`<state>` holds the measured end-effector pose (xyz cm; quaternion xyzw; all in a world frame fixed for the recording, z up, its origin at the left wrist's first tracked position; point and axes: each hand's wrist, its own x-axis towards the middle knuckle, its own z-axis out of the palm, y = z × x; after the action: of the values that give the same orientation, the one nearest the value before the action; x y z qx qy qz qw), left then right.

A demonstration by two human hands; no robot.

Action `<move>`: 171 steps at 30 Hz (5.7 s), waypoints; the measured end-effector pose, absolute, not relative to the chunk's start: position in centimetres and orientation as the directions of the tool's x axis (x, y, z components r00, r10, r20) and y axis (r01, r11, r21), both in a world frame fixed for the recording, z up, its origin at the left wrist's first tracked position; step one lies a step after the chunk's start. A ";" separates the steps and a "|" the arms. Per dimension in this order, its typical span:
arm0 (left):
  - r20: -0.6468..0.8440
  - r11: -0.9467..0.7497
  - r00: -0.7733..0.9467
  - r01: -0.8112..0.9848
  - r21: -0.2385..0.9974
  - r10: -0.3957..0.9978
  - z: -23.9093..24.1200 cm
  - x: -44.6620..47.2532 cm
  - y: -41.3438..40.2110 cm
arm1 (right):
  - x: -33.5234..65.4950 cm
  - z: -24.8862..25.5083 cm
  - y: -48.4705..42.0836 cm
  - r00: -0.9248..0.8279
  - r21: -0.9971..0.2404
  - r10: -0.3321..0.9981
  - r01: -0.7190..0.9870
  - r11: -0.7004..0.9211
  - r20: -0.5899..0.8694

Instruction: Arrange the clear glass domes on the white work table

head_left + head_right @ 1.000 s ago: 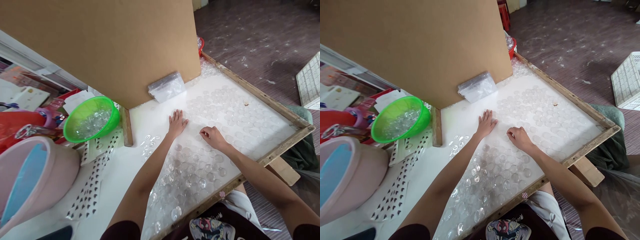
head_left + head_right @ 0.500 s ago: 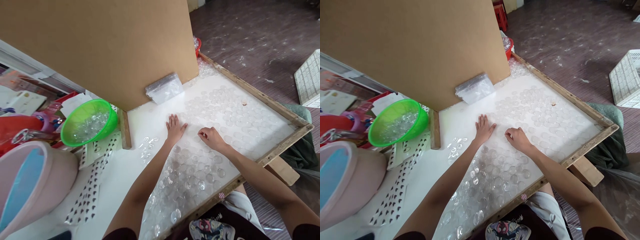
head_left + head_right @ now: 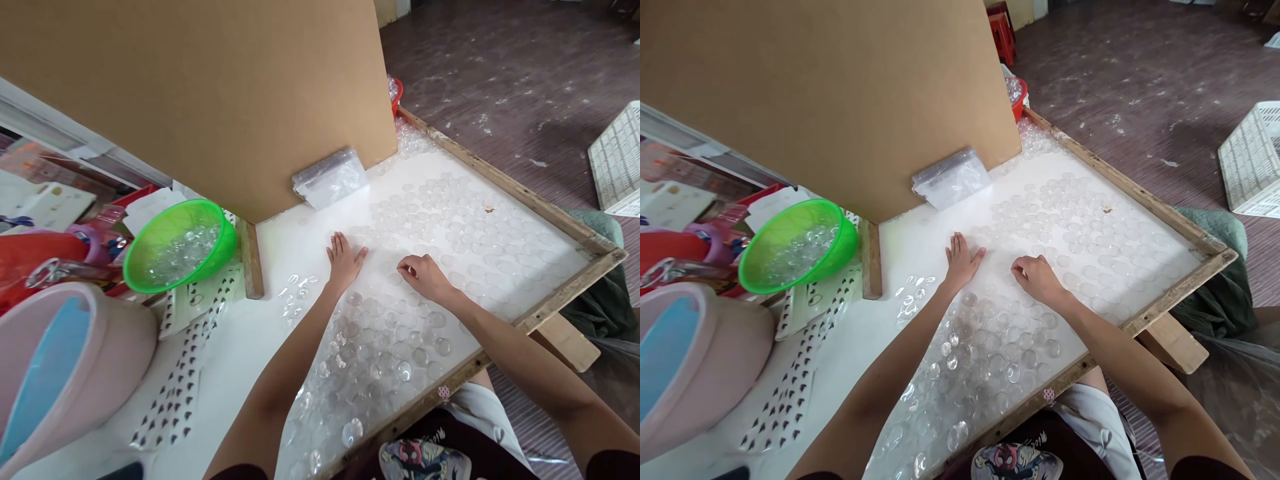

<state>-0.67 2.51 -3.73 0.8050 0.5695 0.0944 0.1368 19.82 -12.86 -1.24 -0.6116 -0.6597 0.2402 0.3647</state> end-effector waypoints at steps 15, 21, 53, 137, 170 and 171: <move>0.210 -0.618 0.594 0.655 0.434 0.777 -2.0 -0.3 -0.6 | 19.3 -1.6 -13.1 -0.069 -0.721 0.971 0.658 0.216 0.228; 0.165 -0.792 0.816 0.456 0.405 0.554 -1.0 -0.9 -4.5 | 18.4 -1.8 -13.2 -0.204 -0.624 0.966 0.737 0.259 0.161; 0.212 -0.695 0.678 0.596 0.403 0.704 -1.6 -0.1 -4.2 | 22.0 -3.0 -11.4 0.234 -0.443 0.937 0.891 -0.099 0.260; -0.142 -0.114 0.336 0.637 0.762 0.931 1.1 -5.5 -7.9 | 16.9 -2.0 -14.3 -0.363 -0.698 0.916 0.613 0.371 0.169; 0.105 -0.456 0.469 0.742 0.492 0.877 0.6 -6.7 -7.1 | 17.5 -2.1 -13.7 -0.232 -0.595 0.947 0.737 0.320 0.223; 0.106 -0.485 0.504 0.721 0.496 0.857 0.8 -6.4 -7.7 | 17.5 -2.0 -13.7 -0.226 -0.597 0.948 0.737 0.317 0.224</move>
<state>-6.40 -7.74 0.82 0.8442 0.4672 0.1725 0.1980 17.53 -13.73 -2.02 -0.5539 -0.7605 0.1862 0.2832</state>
